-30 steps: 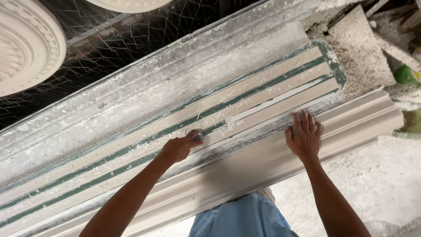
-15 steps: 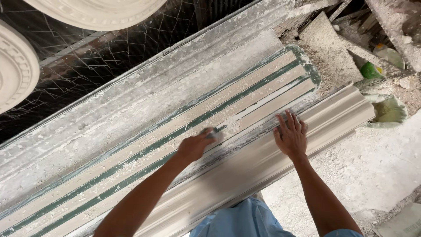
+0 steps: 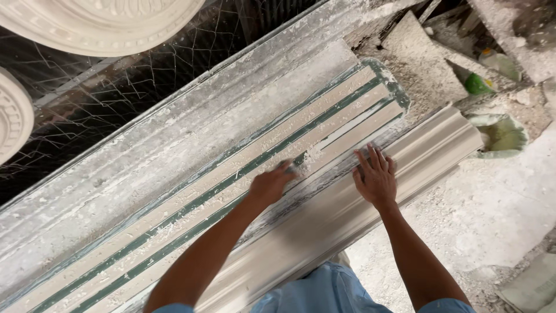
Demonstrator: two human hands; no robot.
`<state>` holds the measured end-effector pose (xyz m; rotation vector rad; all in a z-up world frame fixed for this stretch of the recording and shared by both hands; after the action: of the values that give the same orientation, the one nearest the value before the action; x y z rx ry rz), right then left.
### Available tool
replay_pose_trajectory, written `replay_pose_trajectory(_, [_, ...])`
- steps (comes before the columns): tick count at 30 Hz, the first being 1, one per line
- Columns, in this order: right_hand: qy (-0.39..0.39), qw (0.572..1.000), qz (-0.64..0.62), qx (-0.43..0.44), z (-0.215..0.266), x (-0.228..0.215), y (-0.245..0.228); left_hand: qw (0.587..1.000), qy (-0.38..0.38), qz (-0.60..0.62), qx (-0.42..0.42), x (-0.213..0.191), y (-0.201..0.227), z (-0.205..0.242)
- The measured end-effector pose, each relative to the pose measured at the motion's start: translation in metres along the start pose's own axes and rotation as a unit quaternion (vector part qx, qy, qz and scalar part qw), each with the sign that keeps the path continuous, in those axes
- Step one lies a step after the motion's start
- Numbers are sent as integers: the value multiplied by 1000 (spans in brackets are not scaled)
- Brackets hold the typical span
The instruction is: The person sands a long white decorative moulding with a sanding block, moving along its length and edges. The person then uses a small metal tool to scrape or clean the end of the moulding.
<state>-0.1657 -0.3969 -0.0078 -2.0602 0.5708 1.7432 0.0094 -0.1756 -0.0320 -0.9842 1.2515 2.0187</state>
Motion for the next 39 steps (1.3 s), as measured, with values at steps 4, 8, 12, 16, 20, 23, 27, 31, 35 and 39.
replay_pose_trajectory(4, [-15,999,30,-3,9,9,-8,997,-56,13,-56,1,-31,47])
replay_pose_trajectory(8, [-35,999,25,8,12,14,-15,997,-11,67,-21,3,1,-18])
replay_pose_trajectory(12, [-48,999,20,9,21,13,-18,998,33,53,19,18,52,-104])
replay_pose_trajectory(16, [-34,999,24,11,1,9,-9,988,119,50,85,-7,58,-84])
replay_pose_trajectory(20, [-52,998,22,8,2,24,-2,996,-38,64,-51,3,14,-35])
replay_pose_trajectory(23, [-79,997,16,8,9,24,15,995,-52,61,-55,2,41,-68])
replay_pose_trajectory(27, [-73,997,-29,-7,-7,22,28,998,34,52,0,-14,108,-186])
replay_pose_trajectory(31, [-110,987,-119,-2,-19,39,68,999,-6,43,0,-4,132,-222])
replay_pose_trajectory(35, [-72,997,-25,-22,-58,38,128,993,-62,44,-86,-3,91,-153])
replay_pose_trajectory(39, [-102,995,-13,6,-94,46,161,988,-77,30,-131,-13,74,-110])
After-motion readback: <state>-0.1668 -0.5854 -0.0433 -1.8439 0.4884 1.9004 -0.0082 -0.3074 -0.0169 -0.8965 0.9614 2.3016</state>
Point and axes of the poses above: each hand's wrist, its own z-axis away from the middle knuckle, its own x-axis out of the palm, y = z × x, the point moved 10 cm from there along -z, towards the middle knuckle, and after that the axes turned 9 degrees about z, right-handed, at the moved point
